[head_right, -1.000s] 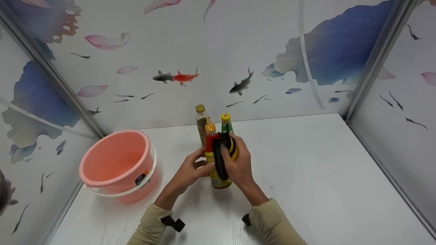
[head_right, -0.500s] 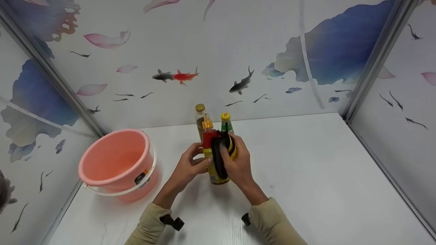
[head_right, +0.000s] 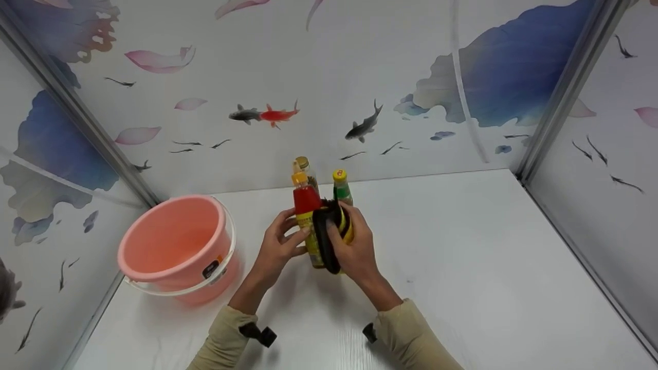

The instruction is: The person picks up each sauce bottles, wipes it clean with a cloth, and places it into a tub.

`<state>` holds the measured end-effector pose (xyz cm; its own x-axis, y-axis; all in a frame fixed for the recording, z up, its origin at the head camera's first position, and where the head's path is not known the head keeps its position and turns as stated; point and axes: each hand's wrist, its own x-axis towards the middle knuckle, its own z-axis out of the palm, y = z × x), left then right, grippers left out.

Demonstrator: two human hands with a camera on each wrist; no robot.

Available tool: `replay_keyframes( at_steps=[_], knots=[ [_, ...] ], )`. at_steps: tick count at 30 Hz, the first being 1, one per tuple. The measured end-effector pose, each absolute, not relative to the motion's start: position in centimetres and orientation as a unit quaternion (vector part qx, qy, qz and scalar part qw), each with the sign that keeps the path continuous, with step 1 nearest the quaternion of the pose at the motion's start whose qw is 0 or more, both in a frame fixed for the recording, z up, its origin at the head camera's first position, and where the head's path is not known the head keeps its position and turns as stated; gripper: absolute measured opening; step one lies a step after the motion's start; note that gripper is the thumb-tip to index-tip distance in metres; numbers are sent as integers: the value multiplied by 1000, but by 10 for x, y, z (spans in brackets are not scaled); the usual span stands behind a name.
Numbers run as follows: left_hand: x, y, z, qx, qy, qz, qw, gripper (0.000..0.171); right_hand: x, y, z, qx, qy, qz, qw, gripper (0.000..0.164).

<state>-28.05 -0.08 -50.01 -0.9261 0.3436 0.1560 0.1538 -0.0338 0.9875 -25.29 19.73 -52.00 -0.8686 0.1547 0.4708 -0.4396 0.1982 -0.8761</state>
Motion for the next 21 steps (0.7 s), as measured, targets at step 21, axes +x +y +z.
replay_keyframes(
  at_steps=[21],
  knots=[
    [-278, -2, -502, 208, 698, 674, 128, 57, -253, 199, -520, 97, -724, 638, 243, 37]
  ],
)
